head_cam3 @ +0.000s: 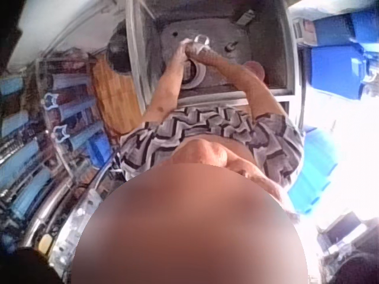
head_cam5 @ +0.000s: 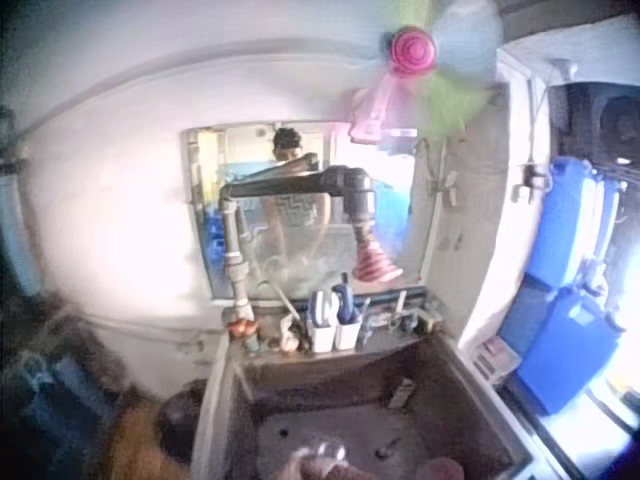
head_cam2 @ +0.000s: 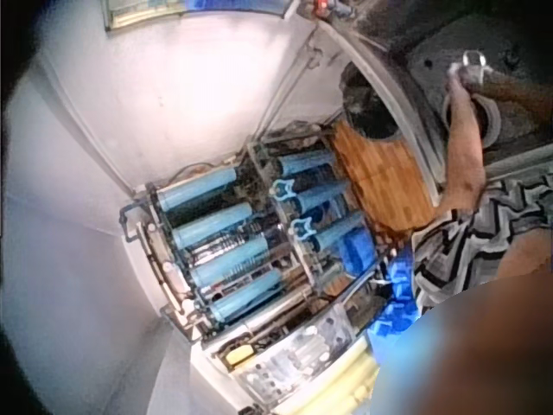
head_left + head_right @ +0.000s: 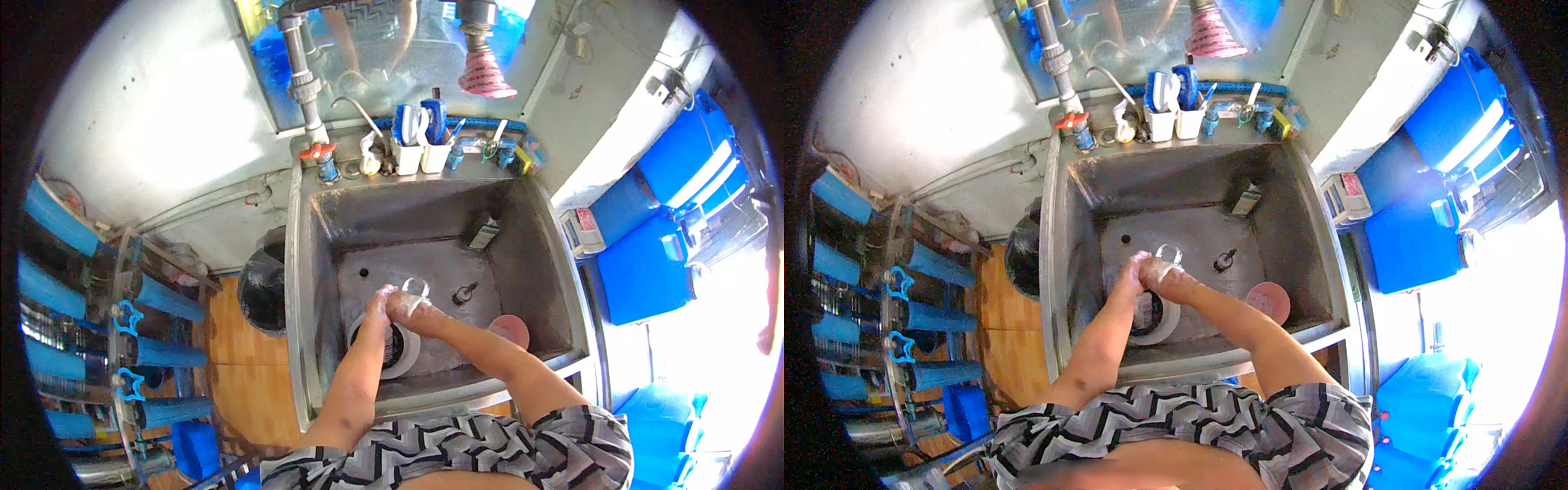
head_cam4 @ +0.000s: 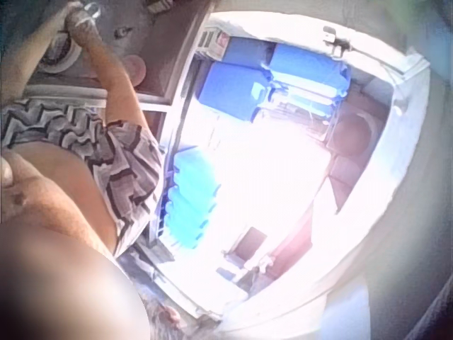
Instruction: The person washes a glass, a mug, a black bowl, and a white plate in a sink using a sponge and running water. They rinse each item and place them on a nearby counter.
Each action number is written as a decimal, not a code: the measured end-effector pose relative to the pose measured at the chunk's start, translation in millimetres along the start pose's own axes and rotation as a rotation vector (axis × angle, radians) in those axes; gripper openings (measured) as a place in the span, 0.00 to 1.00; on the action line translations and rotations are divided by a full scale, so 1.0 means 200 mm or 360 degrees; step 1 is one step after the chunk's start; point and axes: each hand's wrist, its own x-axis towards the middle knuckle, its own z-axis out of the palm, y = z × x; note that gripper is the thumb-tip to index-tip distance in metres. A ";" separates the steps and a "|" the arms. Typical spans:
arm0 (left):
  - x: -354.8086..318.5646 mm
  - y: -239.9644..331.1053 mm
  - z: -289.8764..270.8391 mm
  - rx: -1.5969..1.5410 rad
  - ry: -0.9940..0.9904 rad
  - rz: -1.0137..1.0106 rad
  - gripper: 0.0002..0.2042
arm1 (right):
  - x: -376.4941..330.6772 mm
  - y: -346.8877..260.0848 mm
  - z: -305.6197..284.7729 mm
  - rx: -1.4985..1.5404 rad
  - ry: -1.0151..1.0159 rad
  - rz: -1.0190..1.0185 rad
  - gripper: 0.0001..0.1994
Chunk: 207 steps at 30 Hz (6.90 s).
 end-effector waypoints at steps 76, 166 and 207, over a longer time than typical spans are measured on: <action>-0.36 0.16 0.33 -0.0639 -0.0016 0.0179 0.17 | -0.24 0.20 -0.44 0.1329 0.1122 0.1476 0.15; 0.03 0.09 0.75 0.0743 0.0365 0.0740 0.14 | 0.06 0.13 -0.47 -0.0039 0.0838 0.0182 0.14; -0.29 0.19 0.36 0.0258 -0.0190 0.0237 0.32 | 0.03 0.14 -0.69 0.1532 0.1401 0.0608 0.36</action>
